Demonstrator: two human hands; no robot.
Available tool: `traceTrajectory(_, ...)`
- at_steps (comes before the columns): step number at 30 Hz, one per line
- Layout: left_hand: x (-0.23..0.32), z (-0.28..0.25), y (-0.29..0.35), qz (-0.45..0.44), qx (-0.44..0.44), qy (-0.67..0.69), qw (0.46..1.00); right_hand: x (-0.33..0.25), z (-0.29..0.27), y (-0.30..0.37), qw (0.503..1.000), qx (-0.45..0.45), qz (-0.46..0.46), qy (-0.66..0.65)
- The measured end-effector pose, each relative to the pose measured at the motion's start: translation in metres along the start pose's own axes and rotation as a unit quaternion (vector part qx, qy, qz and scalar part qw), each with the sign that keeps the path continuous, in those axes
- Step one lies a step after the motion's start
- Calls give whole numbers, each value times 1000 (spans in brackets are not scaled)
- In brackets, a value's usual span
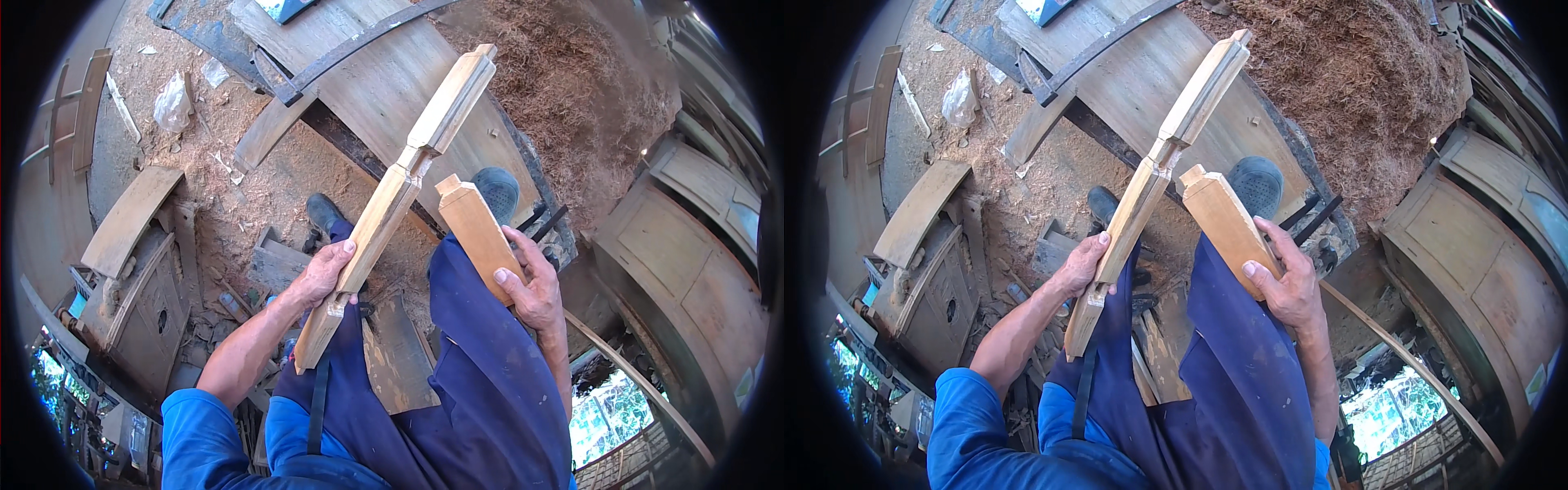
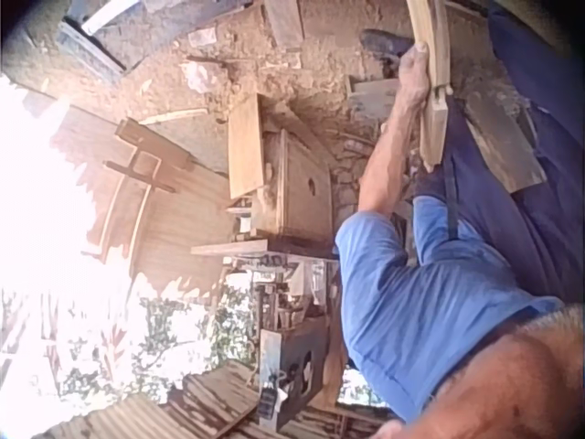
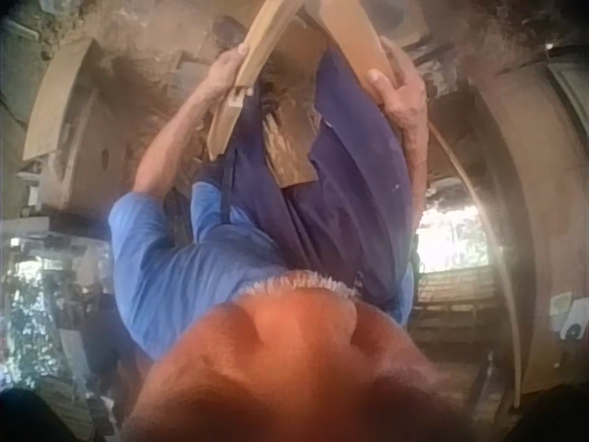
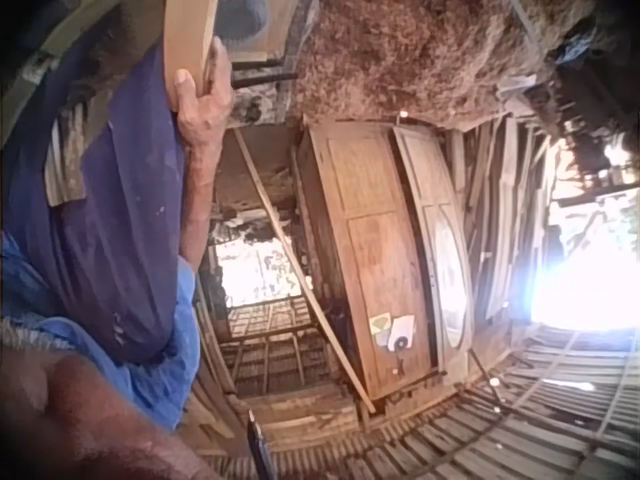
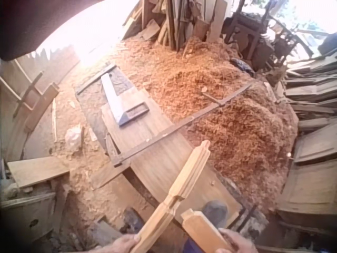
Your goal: The person assembles a wooden frame by joining wooden pieces together, using a hammer and a saw to fit and secure the joints.
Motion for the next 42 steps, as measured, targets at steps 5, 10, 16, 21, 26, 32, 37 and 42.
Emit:
traceTrajectory(5,4,-2,-4,40,12,-92,995,1,2,-3,999,-23,10,36)
traceTrajectory(10,32,-1,7,92,108,-370,918,-1,-7,2,1000,2,12,-4)
traceTrajectory(16,65,-1,19,184,161,-520,819,-2,-20,7,999,9,29,20)
traceTrajectory(21,91,-4,18,157,189,-608,755,-3,-26,4,998,38,7,43)
traceTrajectory(26,125,2,15,210,212,-741,601,-30,-41,8,966,63,24,249)
traceTrajectory(32,155,5,7,231,217,-793,520,-83,-36,-2,874,64,-87,475)
traceTrajectory(37,164,4,7,228,218,-799,511,-120,-11,-12,748,2,-151,647)
traceTrajectory(42,171,4,9,229,220,-802,506,-144,4,-20,702,13,-184,688)
Point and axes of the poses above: each hand's wrist, its own y-axis away from the middle knuckle, its own z-axis out of the palm, x = y × z, the point moved 8 cm from there along -y, towards the middle knuckle, and after that the axes turned 7 degrees about -x, right-handed, at the moved point
